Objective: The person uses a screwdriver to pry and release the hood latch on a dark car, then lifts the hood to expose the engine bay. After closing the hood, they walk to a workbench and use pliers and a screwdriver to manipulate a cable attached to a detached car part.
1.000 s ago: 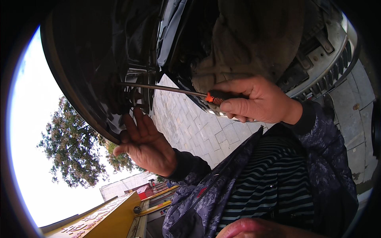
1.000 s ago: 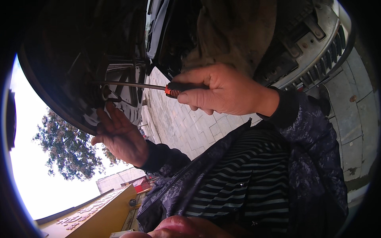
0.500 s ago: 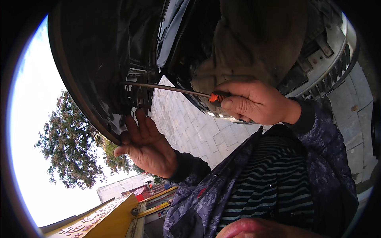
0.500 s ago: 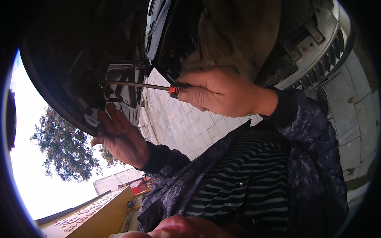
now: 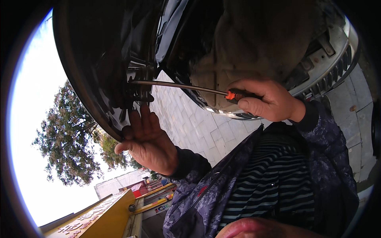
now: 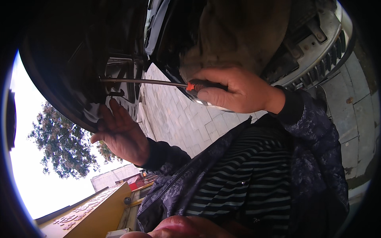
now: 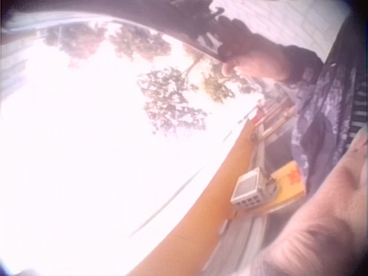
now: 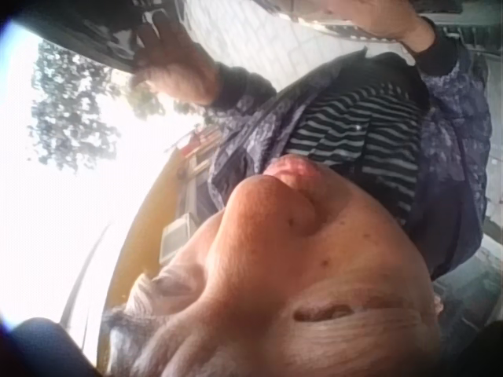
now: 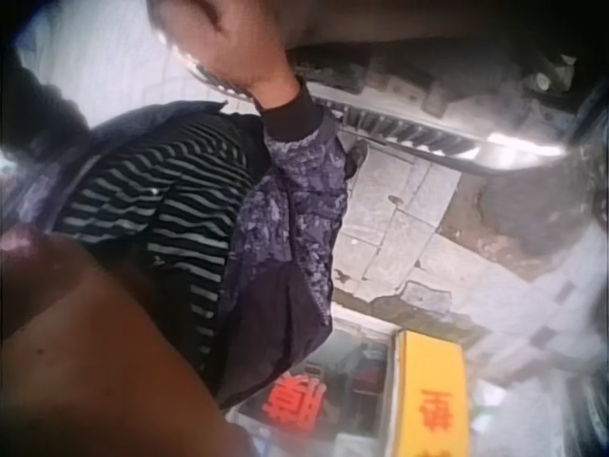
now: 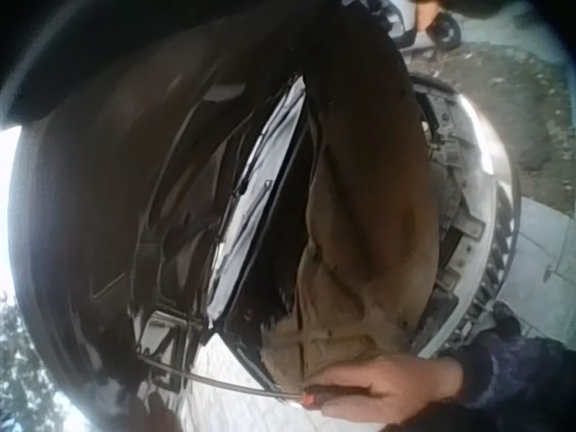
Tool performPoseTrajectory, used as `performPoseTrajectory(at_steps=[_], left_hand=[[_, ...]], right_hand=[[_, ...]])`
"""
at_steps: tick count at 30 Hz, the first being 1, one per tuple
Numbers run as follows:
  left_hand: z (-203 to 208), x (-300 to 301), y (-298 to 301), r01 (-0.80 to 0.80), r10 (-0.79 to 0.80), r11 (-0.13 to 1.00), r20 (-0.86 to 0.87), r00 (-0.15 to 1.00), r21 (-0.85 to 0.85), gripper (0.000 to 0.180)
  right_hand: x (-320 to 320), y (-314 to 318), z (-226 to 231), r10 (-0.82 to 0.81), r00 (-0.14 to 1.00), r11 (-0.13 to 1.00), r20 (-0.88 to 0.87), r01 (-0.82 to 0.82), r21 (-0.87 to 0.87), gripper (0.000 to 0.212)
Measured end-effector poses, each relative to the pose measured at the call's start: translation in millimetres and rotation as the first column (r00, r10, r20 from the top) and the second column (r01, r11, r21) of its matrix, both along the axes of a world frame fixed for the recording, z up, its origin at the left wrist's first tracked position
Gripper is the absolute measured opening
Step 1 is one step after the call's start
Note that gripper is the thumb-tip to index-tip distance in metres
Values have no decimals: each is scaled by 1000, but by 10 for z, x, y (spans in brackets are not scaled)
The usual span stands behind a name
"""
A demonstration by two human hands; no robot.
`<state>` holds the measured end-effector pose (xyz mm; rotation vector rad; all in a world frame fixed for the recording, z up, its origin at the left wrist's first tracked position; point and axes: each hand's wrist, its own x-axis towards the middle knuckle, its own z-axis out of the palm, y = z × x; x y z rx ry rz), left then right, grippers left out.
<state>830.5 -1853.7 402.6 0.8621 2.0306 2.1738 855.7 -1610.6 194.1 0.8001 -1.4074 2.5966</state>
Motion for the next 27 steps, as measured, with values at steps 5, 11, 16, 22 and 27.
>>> performPoseTrajectory(at_steps=[5, 11, 16, 22, 27], left_hand=[[-24, -6, 52, -99, 99, 995, -35, 994, -11, 71], [-97, -12, 201, -421, 427, 904, -91, 900, 79, 53], [-93, -33, 194, -435, 443, 896, -99, 891, 88, 51], [-88, -50, 155, -371, 380, 922, -67, 923, 112, 51], [-92, -56, 162, -340, 349, 932, -62, 935, 121, 50]], right_hand=[[104, -271, -119, -243, 950, 964, -194, 259, 61, 39], [47, -479, -32, -421, 886, 879, -197, 452, 154, 38], [10, -539, 48, -486, 849, 849, -207, 515, 120, 35], [7, -561, 29, -506, 834, 830, -221, 540, 140, 39], [6, -580, 43, -575, 784, 783, -233, 610, 121, 36]])
